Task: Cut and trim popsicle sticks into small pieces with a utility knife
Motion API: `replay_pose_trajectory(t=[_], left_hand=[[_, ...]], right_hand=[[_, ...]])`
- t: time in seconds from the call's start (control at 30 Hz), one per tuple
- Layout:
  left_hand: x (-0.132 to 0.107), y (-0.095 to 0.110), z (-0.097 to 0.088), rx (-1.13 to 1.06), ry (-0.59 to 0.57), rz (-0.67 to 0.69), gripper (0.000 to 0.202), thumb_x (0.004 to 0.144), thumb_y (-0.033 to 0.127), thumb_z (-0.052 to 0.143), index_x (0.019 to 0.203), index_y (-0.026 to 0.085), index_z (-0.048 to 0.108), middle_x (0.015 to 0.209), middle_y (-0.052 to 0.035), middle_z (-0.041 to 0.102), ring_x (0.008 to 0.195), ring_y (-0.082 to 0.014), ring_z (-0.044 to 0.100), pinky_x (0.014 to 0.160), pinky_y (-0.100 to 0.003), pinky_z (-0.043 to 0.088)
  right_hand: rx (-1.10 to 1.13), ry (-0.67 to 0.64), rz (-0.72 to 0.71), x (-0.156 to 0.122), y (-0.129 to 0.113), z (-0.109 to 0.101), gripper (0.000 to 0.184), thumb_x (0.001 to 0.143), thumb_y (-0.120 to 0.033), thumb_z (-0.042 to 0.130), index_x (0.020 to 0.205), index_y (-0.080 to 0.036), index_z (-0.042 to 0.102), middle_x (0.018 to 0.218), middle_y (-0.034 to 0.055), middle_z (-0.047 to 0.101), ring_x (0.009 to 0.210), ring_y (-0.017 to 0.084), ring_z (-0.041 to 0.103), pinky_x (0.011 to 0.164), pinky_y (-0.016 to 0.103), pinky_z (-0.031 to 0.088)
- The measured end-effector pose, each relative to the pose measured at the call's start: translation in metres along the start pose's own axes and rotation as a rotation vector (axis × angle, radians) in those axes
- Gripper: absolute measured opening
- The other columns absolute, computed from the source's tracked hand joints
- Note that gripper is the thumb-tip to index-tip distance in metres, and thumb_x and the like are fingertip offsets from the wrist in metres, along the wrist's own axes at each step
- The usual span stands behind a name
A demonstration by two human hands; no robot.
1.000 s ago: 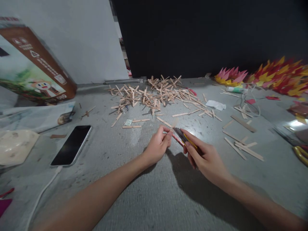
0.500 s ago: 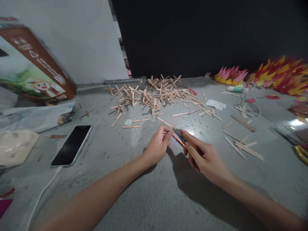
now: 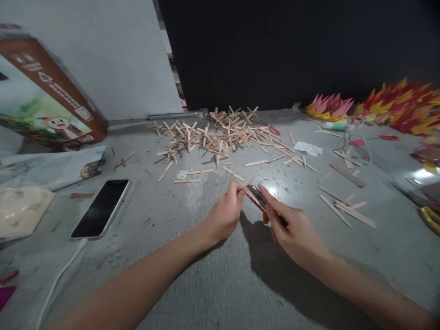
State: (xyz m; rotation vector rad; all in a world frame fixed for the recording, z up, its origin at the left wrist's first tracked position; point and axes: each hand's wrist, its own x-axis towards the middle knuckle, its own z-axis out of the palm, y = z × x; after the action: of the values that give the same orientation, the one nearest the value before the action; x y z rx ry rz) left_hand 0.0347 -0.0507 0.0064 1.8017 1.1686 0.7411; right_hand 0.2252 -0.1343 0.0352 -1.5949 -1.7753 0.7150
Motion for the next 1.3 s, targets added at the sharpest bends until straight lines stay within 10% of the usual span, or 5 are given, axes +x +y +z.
replay_pose_trajectory(t=[0.27,0.8,1.13,1.3], left_hand=[[0.000,-0.008,0.006,0.093,0.027,0.016,0.028,0.111,0.045,0.036,0.111,0.023,0.052,0.081,-0.0030,0.065,0.074,-0.0230,0.063,0.070,-0.033,0.041],[-0.002,-0.004,0.007,0.082,0.072,-0.063,0.030,0.111,0.046,0.032,0.112,0.022,0.051,0.077,-0.0008,0.062,0.068,-0.0212,0.060,0.064,-0.031,0.036],[-0.001,0.000,0.004,-0.123,0.073,-0.055,0.025,0.110,0.047,0.039,0.110,0.023,0.045,0.069,0.0039,0.052,0.060,-0.0169,0.051,0.059,-0.028,0.033],[0.007,-0.004,0.005,-0.349,0.088,-0.036,0.028,0.110,0.051,0.039,0.105,0.023,0.041,0.065,0.0086,0.043,0.055,-0.0120,0.039,0.058,-0.024,0.033]], right_hand=[[-0.154,0.034,-0.072,0.000,-0.002,0.007,0.059,0.103,-0.022,0.042,0.162,-0.016,0.047,0.075,0.0025,0.069,0.055,0.014,0.055,0.057,0.023,0.043],[0.627,-0.137,0.391,0.001,-0.020,0.009,0.071,0.104,-0.055,0.052,0.167,-0.026,0.038,0.072,-0.0049,0.052,0.040,0.009,0.046,0.032,0.020,0.040],[1.145,-0.241,0.487,0.002,-0.029,0.004,0.076,0.098,-0.048,0.068,0.167,-0.031,0.038,0.076,-0.0025,0.062,0.038,0.006,0.042,0.032,0.018,0.039],[1.002,-0.160,0.370,0.005,-0.019,0.000,0.073,0.100,-0.053,0.065,0.165,-0.029,0.043,0.075,-0.0026,0.061,0.040,0.007,0.046,0.035,0.020,0.042]])
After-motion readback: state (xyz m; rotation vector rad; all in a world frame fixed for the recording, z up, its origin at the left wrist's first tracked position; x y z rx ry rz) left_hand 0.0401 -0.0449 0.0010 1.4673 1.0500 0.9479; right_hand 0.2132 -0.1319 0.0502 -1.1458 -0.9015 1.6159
